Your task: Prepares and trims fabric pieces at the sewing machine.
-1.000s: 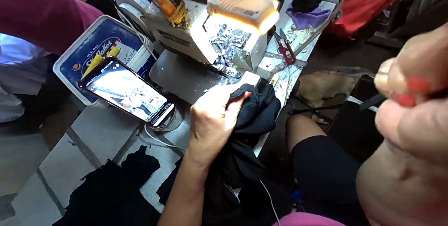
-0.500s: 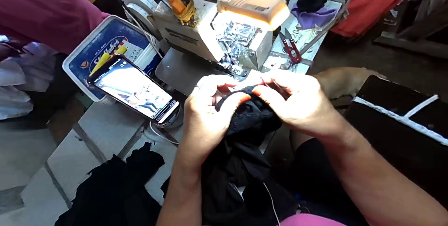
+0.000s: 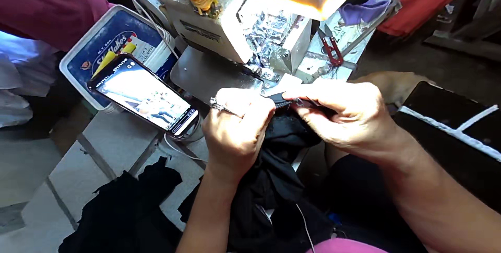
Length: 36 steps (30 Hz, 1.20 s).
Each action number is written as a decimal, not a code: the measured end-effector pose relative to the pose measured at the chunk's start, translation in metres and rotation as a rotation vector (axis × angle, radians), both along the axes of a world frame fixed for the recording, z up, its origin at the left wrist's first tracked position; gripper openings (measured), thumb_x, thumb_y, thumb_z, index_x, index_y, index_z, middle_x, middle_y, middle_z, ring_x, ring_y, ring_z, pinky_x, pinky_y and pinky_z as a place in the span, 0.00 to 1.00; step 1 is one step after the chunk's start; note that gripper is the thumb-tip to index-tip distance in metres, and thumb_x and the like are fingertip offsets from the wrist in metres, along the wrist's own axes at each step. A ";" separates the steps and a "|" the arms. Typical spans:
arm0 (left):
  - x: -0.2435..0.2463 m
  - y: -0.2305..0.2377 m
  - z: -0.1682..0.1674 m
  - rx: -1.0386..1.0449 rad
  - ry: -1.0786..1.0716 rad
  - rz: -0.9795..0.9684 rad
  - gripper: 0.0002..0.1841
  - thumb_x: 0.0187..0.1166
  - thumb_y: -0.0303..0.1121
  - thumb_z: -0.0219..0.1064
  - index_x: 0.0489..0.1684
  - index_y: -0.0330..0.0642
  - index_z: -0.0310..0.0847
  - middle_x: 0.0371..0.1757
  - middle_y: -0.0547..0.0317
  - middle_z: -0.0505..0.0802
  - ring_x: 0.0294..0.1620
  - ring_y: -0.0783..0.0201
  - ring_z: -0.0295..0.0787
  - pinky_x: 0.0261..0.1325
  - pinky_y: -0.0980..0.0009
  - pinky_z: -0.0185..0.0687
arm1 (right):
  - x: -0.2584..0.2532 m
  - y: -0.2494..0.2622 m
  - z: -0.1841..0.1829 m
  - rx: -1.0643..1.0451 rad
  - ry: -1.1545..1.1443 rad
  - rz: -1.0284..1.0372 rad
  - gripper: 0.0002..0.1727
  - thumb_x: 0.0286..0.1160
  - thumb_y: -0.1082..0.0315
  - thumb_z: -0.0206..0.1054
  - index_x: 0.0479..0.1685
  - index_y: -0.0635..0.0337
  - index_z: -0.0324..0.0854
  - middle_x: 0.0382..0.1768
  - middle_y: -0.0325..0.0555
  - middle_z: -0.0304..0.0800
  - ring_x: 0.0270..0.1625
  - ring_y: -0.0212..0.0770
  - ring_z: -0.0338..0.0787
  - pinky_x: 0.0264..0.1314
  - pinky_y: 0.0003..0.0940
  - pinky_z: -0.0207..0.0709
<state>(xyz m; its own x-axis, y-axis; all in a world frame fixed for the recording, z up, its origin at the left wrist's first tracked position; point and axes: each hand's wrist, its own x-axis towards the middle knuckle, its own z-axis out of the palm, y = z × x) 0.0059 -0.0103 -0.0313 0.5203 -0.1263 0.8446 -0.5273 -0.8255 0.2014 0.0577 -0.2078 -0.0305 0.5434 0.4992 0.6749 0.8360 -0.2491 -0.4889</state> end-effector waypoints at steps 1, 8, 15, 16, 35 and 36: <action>0.000 -0.001 -0.001 0.001 -0.009 0.014 0.07 0.74 0.29 0.73 0.26 0.38 0.88 0.29 0.54 0.89 0.44 0.65 0.87 0.53 0.76 0.76 | 0.000 0.001 -0.001 0.003 -0.013 -0.019 0.12 0.74 0.74 0.65 0.48 0.67 0.92 0.39 0.49 0.95 0.43 0.28 0.90 0.45 0.18 0.78; 0.000 -0.003 0.000 0.047 0.014 0.063 0.07 0.73 0.29 0.73 0.27 0.36 0.89 0.30 0.50 0.91 0.43 0.61 0.88 0.49 0.74 0.76 | 0.000 0.004 -0.004 0.047 -0.008 -0.008 0.12 0.74 0.76 0.65 0.50 0.69 0.91 0.43 0.51 0.95 0.48 0.28 0.92 0.53 0.16 0.80; 0.002 -0.003 -0.003 0.040 -0.029 0.044 0.06 0.72 0.26 0.74 0.25 0.37 0.88 0.28 0.53 0.86 0.42 0.64 0.85 0.50 0.76 0.76 | 0.003 0.004 -0.005 0.014 -0.052 0.000 0.11 0.75 0.75 0.64 0.46 0.66 0.92 0.38 0.50 0.95 0.43 0.30 0.91 0.45 0.20 0.78; 0.002 -0.002 -0.003 0.038 -0.047 0.033 0.07 0.72 0.26 0.74 0.24 0.37 0.86 0.27 0.54 0.85 0.41 0.65 0.83 0.50 0.78 0.75 | 0.004 0.005 -0.004 0.015 -0.062 -0.005 0.11 0.75 0.75 0.64 0.46 0.66 0.92 0.38 0.50 0.95 0.43 0.31 0.92 0.44 0.20 0.79; -0.007 -0.016 0.010 -0.007 0.259 0.124 0.08 0.76 0.31 0.71 0.34 0.36 0.93 0.27 0.54 0.90 0.33 0.62 0.86 0.36 0.73 0.76 | 0.010 0.015 -0.006 0.015 -0.125 -0.064 0.09 0.81 0.73 0.62 0.41 0.68 0.88 0.39 0.55 0.91 0.45 0.38 0.89 0.46 0.24 0.78; -0.008 -0.017 0.013 -0.046 0.309 0.106 0.07 0.77 0.31 0.70 0.34 0.36 0.91 0.30 0.54 0.90 0.35 0.64 0.86 0.39 0.73 0.77 | 0.009 0.015 -0.005 0.016 -0.112 -0.051 0.10 0.81 0.74 0.62 0.43 0.68 0.89 0.39 0.55 0.90 0.45 0.38 0.88 0.45 0.24 0.78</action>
<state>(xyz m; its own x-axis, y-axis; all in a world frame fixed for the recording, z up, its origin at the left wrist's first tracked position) -0.0024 -0.0271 -0.0187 0.7608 -0.0229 0.6486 -0.3470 -0.8588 0.3768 0.0670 -0.1933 -0.0356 0.4884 0.4618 0.7404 0.8722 -0.2856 -0.3971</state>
